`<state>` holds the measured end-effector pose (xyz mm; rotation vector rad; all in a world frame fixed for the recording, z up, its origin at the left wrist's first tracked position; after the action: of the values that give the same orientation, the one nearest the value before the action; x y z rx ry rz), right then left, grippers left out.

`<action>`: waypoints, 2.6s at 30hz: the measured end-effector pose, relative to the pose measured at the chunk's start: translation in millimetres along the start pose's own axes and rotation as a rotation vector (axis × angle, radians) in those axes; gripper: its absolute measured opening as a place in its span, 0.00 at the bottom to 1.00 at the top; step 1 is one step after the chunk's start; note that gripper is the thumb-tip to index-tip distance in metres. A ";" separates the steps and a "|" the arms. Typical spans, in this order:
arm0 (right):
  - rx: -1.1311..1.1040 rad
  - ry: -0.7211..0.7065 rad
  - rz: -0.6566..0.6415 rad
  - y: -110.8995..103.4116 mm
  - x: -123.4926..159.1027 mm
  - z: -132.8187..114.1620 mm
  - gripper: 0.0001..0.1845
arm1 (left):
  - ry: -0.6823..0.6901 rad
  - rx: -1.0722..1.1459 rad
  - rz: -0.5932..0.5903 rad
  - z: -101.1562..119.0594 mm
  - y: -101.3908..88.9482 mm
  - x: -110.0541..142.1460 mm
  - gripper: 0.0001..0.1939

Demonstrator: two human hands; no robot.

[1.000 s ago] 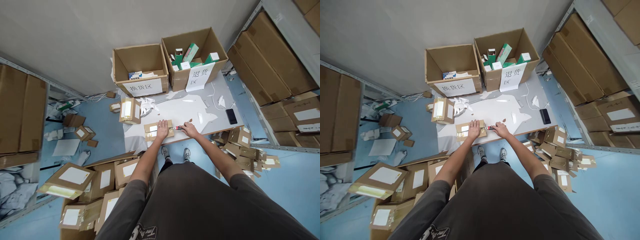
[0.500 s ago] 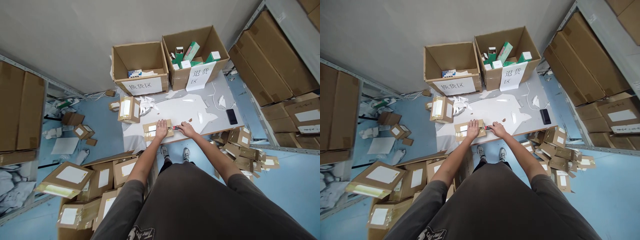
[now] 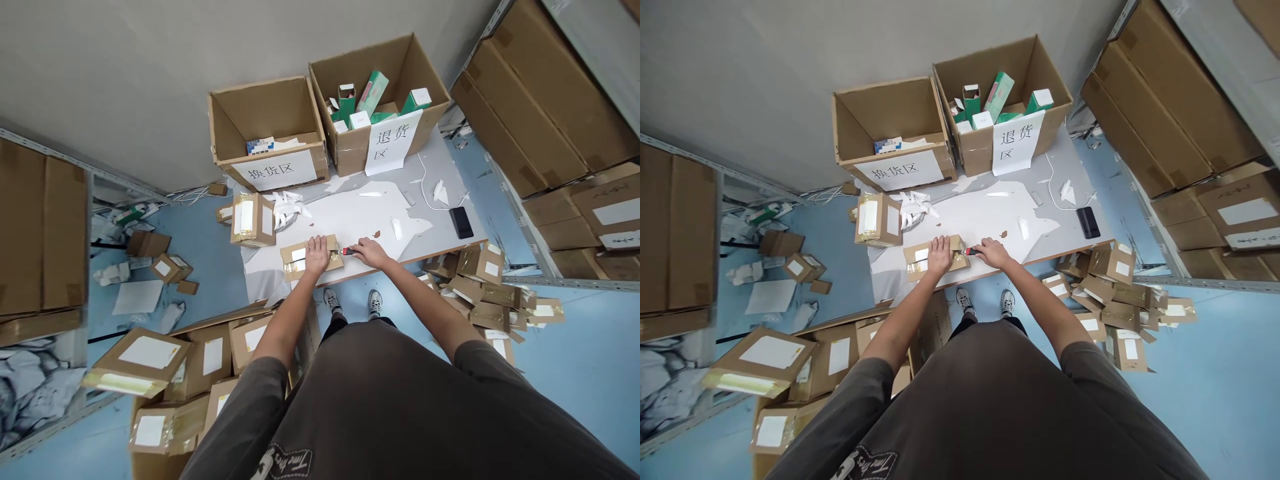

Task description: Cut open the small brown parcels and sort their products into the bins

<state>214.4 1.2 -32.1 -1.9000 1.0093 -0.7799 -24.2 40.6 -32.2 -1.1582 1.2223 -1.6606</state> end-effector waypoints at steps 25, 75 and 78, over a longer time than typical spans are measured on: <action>-0.005 -0.002 -0.031 -16.6 10.5 9.8 0.20 | 0.092 -0.041 -0.221 -11.1 -31.9 -19.1 0.32; 0.255 0.059 -0.101 -27.7 8.2 -22.8 0.24 | 0.236 -0.008 -0.106 4.6 3.4 -7.0 0.35; 0.234 0.054 -0.099 -23.2 7.8 -19.3 0.24 | 0.203 0.030 -0.047 6.0 11.7 -0.4 0.35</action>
<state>210.8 -5.0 -1.8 -1.7449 0.8224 -0.9672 -17.6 36.4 -42.8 -1.0261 1.2983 -1.8618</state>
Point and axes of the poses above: each hand's wrist, its own x-axis away from the middle knuckle, its own y-axis out of the palm, z = x × y, the point moved 3 cm from there along -x, towards the middle knuckle, and after that the axes turned 5 degrees about -y, right-handed, at the moved point
